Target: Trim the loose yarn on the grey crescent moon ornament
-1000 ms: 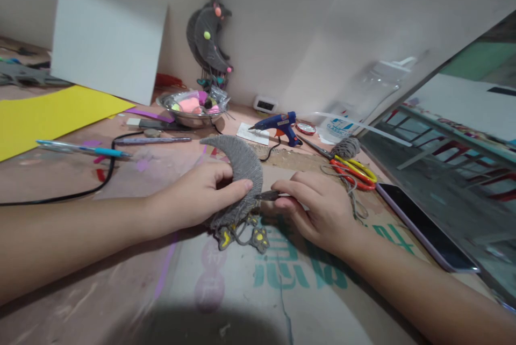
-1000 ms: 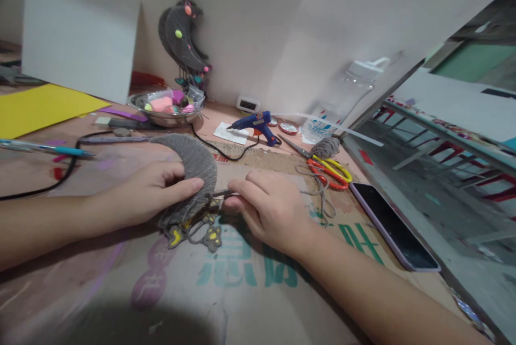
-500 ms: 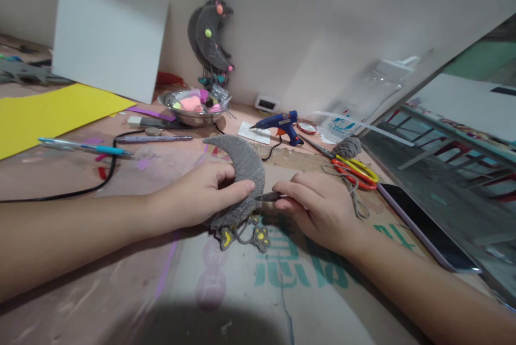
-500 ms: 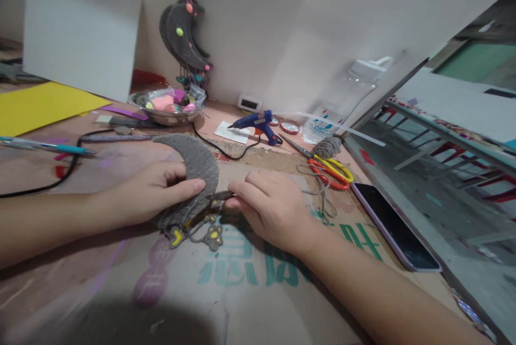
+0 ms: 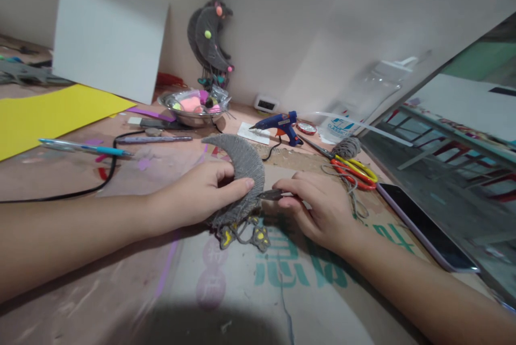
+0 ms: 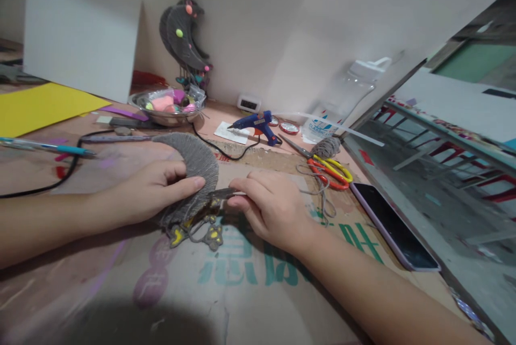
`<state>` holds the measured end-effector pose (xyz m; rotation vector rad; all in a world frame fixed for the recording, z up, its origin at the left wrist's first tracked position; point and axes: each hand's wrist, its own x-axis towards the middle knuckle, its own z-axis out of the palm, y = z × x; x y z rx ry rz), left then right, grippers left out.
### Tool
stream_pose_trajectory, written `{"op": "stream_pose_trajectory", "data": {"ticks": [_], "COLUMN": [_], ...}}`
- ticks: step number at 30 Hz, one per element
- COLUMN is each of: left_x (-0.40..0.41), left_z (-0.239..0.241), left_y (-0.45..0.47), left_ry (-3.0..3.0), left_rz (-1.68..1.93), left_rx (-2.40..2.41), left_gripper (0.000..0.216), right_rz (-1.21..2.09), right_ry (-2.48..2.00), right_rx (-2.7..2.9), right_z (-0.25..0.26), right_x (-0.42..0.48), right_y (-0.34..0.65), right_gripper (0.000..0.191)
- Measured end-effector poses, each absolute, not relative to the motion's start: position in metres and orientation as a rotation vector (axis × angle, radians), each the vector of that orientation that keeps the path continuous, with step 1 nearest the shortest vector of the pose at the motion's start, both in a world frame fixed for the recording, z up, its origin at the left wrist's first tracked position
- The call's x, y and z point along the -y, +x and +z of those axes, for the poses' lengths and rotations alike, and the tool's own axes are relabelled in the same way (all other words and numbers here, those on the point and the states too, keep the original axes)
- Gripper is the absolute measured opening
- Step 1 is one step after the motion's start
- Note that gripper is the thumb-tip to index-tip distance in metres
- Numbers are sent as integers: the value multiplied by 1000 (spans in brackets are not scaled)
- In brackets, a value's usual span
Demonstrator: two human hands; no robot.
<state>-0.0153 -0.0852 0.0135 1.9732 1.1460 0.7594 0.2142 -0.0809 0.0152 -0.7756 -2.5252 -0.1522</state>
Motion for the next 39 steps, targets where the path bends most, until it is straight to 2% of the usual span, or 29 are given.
{"op": "stream_pose_trajectory", "data": {"ticks": [9,22,39], "left_x": [84,84,84], "left_z": [12,12,11], "left_y": [-15,-15,-15], "left_ry": [2001,2012,1967], "left_rz": [725,690,696], "left_rx": [-1163,-1154,-1104], "left_gripper": [38,38,37], "right_rz": [-182,-387,-400], "right_ry": [-760,-748,-704], "right_rx": [2533,2588,2597], "right_z": [15,19,21], "right_x": [82,82,81], "right_y": [212,212,210], "right_gripper": [22,22,23]}}
